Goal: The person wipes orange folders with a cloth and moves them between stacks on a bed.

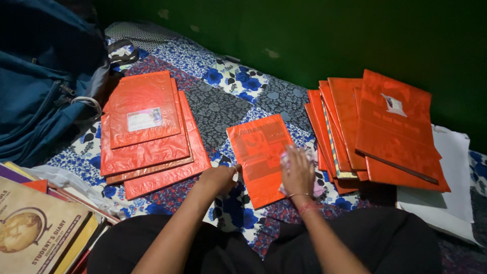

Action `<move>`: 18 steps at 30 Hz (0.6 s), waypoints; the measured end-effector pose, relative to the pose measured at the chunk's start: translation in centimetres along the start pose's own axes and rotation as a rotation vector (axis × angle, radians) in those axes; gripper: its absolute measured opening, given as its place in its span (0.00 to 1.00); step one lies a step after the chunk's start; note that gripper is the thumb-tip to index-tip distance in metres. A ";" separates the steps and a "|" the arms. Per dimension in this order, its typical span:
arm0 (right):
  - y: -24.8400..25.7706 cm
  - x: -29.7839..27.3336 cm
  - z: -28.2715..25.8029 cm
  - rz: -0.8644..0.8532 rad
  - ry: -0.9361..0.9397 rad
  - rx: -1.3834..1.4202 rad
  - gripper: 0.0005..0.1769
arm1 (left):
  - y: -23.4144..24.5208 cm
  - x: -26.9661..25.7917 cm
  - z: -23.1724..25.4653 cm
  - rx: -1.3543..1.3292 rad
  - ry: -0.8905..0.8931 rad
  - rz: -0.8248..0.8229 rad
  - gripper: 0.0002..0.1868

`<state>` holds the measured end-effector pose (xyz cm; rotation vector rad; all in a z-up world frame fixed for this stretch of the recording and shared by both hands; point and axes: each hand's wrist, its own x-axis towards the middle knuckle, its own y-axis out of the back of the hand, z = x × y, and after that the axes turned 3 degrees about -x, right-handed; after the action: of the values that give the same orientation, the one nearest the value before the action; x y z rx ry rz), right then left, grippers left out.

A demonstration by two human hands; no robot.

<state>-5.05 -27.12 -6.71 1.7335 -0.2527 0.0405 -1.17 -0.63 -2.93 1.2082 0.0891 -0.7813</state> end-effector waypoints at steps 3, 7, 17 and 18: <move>0.1 0.2 1.9 0.066 -0.071 0.093 0.28 | -0.6 0.7 -0.3 0.007 -0.005 0.010 0.33; 0.8 0.0 1.1 0.063 0.077 -0.021 0.29 | -0.7 0.7 -0.5 0.009 -0.018 0.022 0.25; -0.1 -0.1 -4.8 0.015 0.338 -0.015 0.29 | -0.8 0.9 0.6 -0.075 -0.023 -0.007 0.24; -0.3 1.2 -4.5 0.002 0.329 -0.022 0.29 | -0.8 0.9 0.8 -0.098 -0.013 -0.015 0.25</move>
<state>-3.29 -22.86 -5.96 1.6754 -0.0121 0.3197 -1.27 -1.89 -3.68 1.1103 0.1245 -0.7889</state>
